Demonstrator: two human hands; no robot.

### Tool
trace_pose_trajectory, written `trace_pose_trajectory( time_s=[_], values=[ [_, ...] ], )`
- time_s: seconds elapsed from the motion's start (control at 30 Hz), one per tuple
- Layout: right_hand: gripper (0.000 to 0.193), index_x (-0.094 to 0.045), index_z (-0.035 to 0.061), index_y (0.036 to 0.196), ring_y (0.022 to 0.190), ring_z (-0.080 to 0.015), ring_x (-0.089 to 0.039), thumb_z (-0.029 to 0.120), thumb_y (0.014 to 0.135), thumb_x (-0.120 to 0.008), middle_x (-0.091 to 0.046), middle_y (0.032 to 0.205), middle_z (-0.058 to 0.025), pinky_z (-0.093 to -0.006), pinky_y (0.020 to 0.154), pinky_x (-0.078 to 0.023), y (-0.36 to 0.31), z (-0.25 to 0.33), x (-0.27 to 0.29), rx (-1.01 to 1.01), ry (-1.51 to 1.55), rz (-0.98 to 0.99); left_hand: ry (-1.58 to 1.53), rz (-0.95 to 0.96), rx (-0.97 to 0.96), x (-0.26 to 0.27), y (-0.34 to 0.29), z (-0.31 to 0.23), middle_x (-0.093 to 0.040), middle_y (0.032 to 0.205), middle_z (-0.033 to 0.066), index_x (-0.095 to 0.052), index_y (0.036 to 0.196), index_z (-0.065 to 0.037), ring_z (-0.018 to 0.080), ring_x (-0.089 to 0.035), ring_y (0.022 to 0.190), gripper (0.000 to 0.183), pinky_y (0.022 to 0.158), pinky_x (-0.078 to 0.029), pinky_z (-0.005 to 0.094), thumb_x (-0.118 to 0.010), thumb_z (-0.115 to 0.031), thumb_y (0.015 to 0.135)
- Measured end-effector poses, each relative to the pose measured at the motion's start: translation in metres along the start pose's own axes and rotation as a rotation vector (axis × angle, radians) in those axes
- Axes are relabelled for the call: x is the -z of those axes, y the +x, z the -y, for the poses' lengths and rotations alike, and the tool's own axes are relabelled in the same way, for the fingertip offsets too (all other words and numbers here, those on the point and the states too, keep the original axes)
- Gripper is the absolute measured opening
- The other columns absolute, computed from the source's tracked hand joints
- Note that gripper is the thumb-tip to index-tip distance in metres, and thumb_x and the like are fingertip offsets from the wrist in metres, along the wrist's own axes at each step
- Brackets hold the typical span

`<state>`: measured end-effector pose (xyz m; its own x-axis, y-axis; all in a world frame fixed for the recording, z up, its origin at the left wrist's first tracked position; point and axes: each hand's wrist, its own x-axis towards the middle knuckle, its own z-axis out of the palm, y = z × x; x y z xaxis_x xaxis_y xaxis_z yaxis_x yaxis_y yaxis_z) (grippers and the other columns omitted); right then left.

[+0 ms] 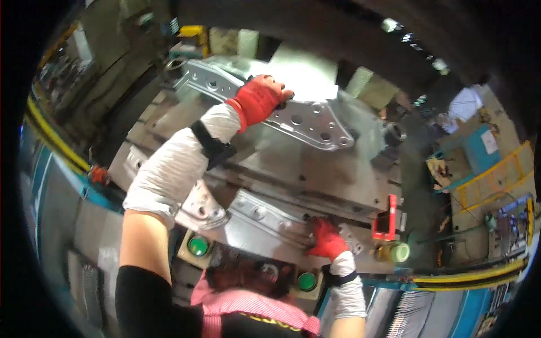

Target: Operating a large metal press to shape metal components and stacking them in a bin.

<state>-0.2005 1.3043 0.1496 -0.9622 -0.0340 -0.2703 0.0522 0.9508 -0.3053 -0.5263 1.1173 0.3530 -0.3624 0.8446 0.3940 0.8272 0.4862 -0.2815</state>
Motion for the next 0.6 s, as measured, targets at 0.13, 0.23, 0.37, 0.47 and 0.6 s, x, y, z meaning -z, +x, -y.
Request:
trace_pose_trajectory(
  time_s=[0.13,0.23,0.37,0.47,0.6],
  values=[
    [0.114,-0.028,0.0089,0.137,0.128,-0.034,-0.028,0.056,0.046,-0.078,-0.034,0.136,-0.015,-0.0503,0.108,-0.013,-0.002,0.014,0.013,-0.096,-0.1,0.074,-0.246,0.065,-0.15,0.024,-0.097,0.044,-0.059,0.097,0.008,-0.057,0.109,-0.014,0.0271,-0.057,0.092,0.04,0.083,-0.043,0.0373,-0.06,-0.008,0.07],
    [0.115,-0.027,0.0104,0.138,0.127,-0.0324,-0.029,0.056,0.045,-0.078,-0.036,0.134,-0.0144,-0.05,0.108,-0.014,-0.006,0.02,0.018,-0.064,-0.179,0.024,-0.203,0.315,-0.07,0.03,-0.174,0.062,-0.059,0.097,0.0065,-0.058,0.107,-0.015,0.0264,-0.056,0.094,0.038,0.085,-0.043,0.0372,-0.062,-0.01,0.07],
    [0.115,-0.028,0.0108,0.137,0.127,-0.0326,-0.03,0.053,0.044,-0.08,-0.036,0.134,-0.0145,-0.0478,0.108,-0.016,-0.003,0.018,0.014,-0.024,-0.137,0.009,-0.163,0.493,0.045,0.008,-0.26,0.081,-0.059,0.097,0.0055,-0.057,0.106,-0.016,0.0266,-0.055,0.097,0.038,0.091,-0.039,0.0387,-0.059,-0.007,0.069],
    [0.111,-0.03,0.01,0.136,0.126,-0.0331,-0.03,0.049,0.045,-0.08,-0.037,0.133,-0.0152,-0.0458,0.108,-0.017,-0.003,0.02,0.016,-0.032,-0.084,0.004,-0.063,0.749,0.181,-0.016,-0.285,0.079,-0.059,0.101,0.0084,-0.057,0.111,-0.018,0.0269,-0.055,0.097,0.045,0.089,-0.04,0.0382,-0.059,-0.007,0.067],
    [0.107,-0.033,0.0089,0.133,0.125,-0.0335,-0.031,0.046,0.046,-0.08,-0.039,0.131,-0.0157,-0.0463,0.107,-0.019,-0.011,0.016,0.018,-0.01,0.03,-0.115,-0.059,0.431,0.224,-0.072,-0.327,0.069,-0.054,0.115,0.013,-0.052,0.121,-0.017,0.032,-0.05,0.107,0.056,0.094,-0.038,0.0424,-0.061,-0.01,0.065]
  ],
)
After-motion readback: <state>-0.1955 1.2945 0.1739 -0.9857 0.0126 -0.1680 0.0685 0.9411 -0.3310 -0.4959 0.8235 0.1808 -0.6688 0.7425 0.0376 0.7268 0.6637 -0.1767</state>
